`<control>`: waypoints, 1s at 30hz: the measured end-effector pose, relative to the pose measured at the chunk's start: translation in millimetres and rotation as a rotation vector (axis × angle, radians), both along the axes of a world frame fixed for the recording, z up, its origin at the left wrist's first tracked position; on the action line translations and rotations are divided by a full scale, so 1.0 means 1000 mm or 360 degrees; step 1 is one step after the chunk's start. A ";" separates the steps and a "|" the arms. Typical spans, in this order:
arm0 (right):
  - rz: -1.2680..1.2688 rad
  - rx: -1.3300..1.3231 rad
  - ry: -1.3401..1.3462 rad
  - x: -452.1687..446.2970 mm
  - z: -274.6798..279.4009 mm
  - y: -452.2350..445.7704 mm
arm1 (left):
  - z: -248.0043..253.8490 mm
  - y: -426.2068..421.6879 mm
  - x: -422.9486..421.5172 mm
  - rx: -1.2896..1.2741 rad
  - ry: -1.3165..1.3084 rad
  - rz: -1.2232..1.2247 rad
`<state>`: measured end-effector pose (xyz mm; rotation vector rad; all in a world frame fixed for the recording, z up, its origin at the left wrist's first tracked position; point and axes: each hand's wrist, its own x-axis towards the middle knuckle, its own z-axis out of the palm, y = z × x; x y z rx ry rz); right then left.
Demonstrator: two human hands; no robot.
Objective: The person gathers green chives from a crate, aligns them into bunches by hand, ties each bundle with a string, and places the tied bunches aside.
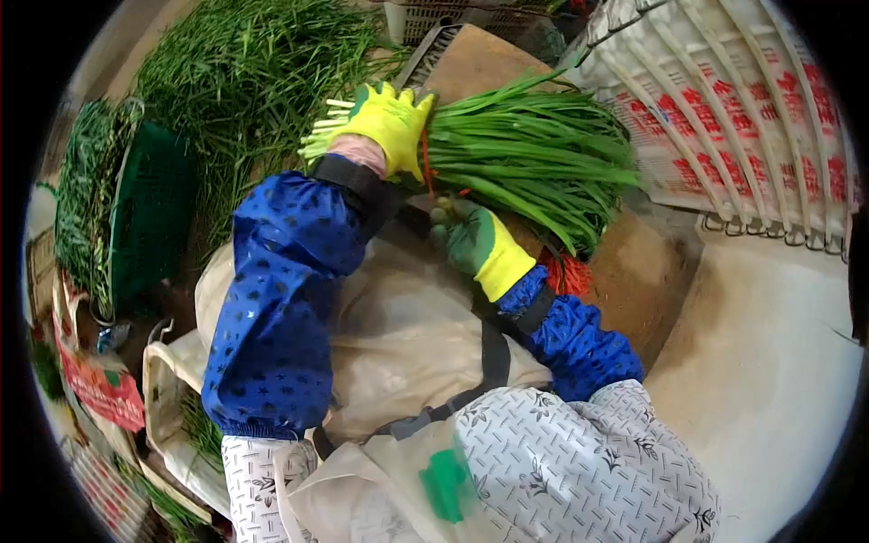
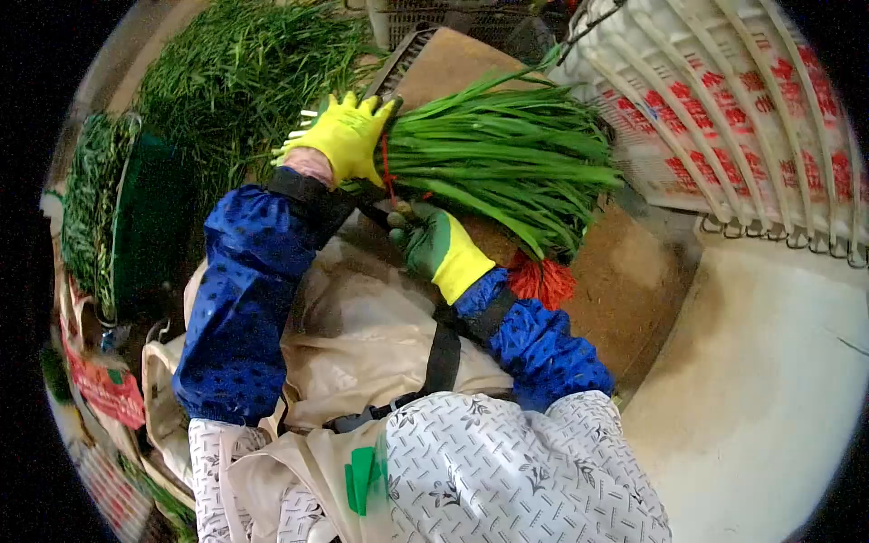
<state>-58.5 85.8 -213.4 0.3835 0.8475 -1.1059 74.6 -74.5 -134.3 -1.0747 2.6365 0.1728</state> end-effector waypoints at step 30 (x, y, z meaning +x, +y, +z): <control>0.0461 -0.1153 0.1928 -0.047 0.071 -0.076 | -0.085 0.021 -0.005 0.0557 0.2103 0.0751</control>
